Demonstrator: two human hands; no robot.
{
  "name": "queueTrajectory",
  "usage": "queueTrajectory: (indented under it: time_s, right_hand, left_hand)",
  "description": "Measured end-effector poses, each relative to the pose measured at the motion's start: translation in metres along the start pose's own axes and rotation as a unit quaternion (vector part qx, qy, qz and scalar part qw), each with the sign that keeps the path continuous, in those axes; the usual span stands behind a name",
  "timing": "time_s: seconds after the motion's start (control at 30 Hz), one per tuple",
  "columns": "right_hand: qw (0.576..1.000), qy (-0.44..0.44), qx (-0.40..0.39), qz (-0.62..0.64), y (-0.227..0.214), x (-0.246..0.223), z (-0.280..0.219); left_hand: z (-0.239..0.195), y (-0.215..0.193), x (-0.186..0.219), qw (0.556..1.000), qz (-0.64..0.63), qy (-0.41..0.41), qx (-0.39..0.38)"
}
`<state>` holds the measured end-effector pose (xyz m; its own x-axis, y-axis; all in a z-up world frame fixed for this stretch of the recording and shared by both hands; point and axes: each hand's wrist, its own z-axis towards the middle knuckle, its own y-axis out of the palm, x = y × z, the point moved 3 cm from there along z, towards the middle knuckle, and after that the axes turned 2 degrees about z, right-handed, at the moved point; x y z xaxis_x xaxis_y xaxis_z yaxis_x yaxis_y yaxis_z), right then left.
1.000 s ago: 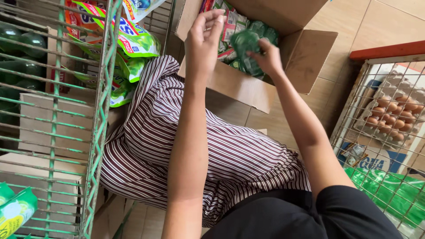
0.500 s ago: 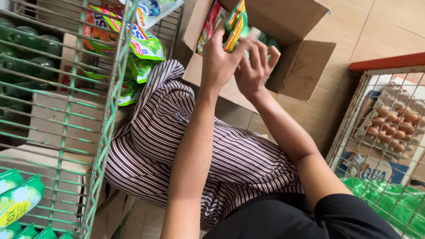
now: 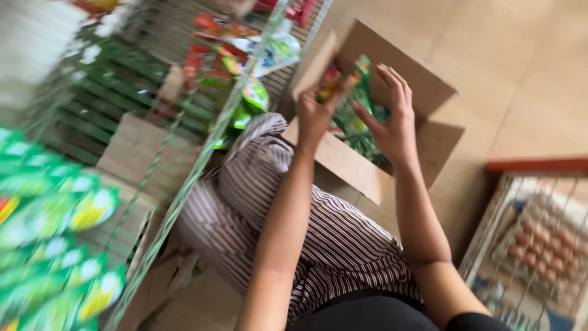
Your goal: The person sits on the floor and repeatedly picks up packets of Sunlight dish soap from a cardboard box, then places them on a wire shelf. The person arranges the packets in rows and adjusts their positions to align with existing stock.
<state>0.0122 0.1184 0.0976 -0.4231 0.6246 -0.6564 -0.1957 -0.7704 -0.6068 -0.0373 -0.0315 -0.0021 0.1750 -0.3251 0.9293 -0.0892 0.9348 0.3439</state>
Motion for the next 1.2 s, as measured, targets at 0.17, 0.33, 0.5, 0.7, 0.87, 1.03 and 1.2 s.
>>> queueTrajectory:
  time_s: [0.17,0.33,0.5,0.7,0.87,1.03,1.2]
  right_hand:
    - [0.974,0.103,-0.079,0.187,0.007,-0.008,-0.011]
    - [0.947,0.07,-0.073,0.305,0.025,-0.049,-0.029]
    - [0.894,0.036,-0.08,0.439,0.049,-0.112,-0.027]
    - [0.901,-0.04,-0.035,0.43,0.082,-0.159,0.039]
    - [0.926,-0.18,0.065,0.325,0.123,-0.195,0.112]
    - [0.912,-0.156,-0.058,0.376,0.096,-0.228,0.05]
    - [0.745,-0.038,-0.273,0.607,0.064,-0.272,-0.037]
  left_hand:
    - [-0.036,-0.008,0.04,1.0,-0.005,0.024,0.007]
    - [-0.091,-0.044,0.099,0.995,0.076,0.016,0.06]
    - [-0.141,-0.094,0.176,0.981,0.034,0.139,0.134]
    - [-0.217,-0.132,0.274,0.93,0.121,0.24,0.251]
    - [-0.258,-0.139,0.311,0.908,0.116,0.207,0.344]
    - [-0.274,-0.139,0.324,0.908,0.072,0.265,0.315]
    - [-0.275,-0.134,0.324,0.916,0.085,0.255,0.299]
